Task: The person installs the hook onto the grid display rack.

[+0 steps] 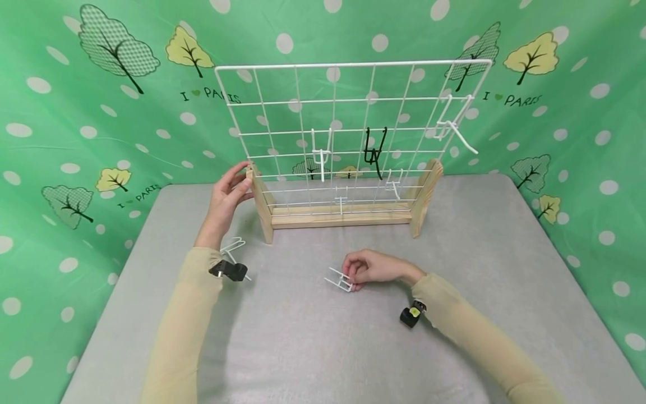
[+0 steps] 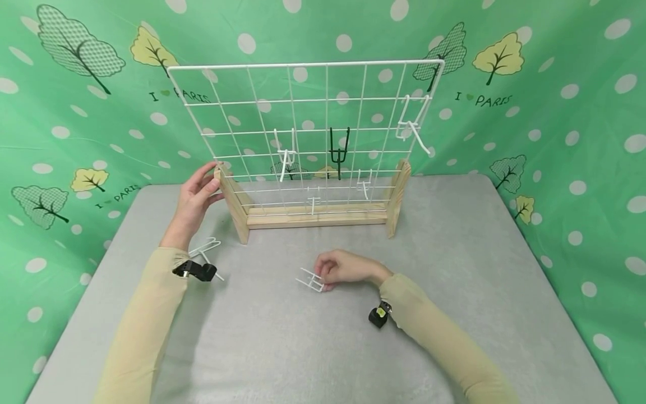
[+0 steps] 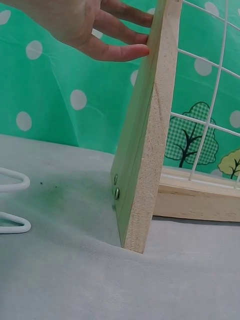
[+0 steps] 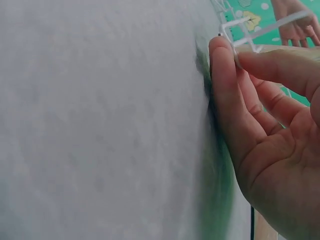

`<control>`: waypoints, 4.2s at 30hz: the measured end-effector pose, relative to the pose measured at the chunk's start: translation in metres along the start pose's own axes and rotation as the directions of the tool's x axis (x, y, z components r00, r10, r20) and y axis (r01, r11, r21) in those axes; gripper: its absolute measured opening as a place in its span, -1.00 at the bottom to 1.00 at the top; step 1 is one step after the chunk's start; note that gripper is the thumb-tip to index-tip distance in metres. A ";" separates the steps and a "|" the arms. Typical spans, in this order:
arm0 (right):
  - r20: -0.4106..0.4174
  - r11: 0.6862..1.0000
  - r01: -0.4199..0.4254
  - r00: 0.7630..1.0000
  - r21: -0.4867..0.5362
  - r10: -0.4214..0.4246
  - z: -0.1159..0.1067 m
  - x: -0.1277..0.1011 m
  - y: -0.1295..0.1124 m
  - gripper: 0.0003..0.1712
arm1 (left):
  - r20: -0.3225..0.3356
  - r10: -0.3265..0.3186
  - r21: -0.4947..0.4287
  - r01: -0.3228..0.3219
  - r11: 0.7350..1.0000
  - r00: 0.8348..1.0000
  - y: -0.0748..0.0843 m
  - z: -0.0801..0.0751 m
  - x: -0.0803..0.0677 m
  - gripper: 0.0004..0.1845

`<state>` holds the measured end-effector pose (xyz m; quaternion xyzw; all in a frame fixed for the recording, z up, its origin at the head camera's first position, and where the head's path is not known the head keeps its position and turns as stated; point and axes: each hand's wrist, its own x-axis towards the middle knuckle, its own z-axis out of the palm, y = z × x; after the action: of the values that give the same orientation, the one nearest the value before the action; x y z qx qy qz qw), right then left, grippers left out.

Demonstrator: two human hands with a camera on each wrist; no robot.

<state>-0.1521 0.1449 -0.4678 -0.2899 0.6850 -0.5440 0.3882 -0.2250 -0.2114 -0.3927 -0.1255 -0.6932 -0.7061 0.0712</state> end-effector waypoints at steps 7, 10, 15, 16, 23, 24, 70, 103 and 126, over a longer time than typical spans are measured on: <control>-0.070 0.997 0.013 0.998 0.081 -0.007 0.003 -0.001 0.002 -0.69 | 0.002 0.005 0.004 -0.005 1.000 1.000 0.001 0.000 -0.001 -0.53; -0.103 0.994 0.001 0.995 0.108 0.010 0.004 -0.002 0.002 -0.68 | 0.002 0.003 0.003 -0.003 1.000 1.000 0.001 0.000 0.000 -0.54; -0.191 0.984 -0.012 0.980 0.180 0.047 0.006 -0.003 0.002 -0.67 | 0.001 0.005 -0.011 -0.005 1.000 1.000 0.001 -0.001 0.000 -0.55; -0.210 0.979 -0.002 0.977 0.202 0.045 0.006 -0.003 0.002 -0.66 | 0.001 0.006 -0.013 -0.006 1.000 1.000 0.001 -0.001 0.000 -0.55; -0.321 0.942 0.086 0.947 0.325 0.025 0.005 -0.003 0.002 -0.63 | 0.004 -0.009 0.003 0.009 1.000 1.000 0.001 0.000 -0.001 -0.54; -0.333 0.938 0.098 0.943 0.333 0.020 0.005 -0.004 0.002 -0.63 | 0.004 -0.009 0.004 0.009 1.000 1.000 0.001 0.000 0.000 -0.54; -0.529 0.936 0.257 0.843 0.240 -0.096 0.021 0.013 -0.081 -0.74 | 0.023 -0.052 0.045 0.051 0.998 0.998 0.005 -0.002 -0.001 -0.54; -0.577 0.892 0.367 0.801 0.262 -0.160 0.041 0.056 -0.088 -0.76 | 0.013 -0.046 0.029 0.046 0.999 0.999 0.001 -0.003 -0.001 -0.54; -0.642 0.868 0.340 0.766 0.361 -0.032 0.037 0.087 -0.074 -0.71 | 0.008 -0.049 0.034 0.049 0.998 0.999 0.001 -0.003 0.000 -0.53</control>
<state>-0.1687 0.0371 -0.4189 -0.0648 0.5922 -0.7905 0.1421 -0.2249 -0.2141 -0.3913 -0.1103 -0.7082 -0.6953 0.0529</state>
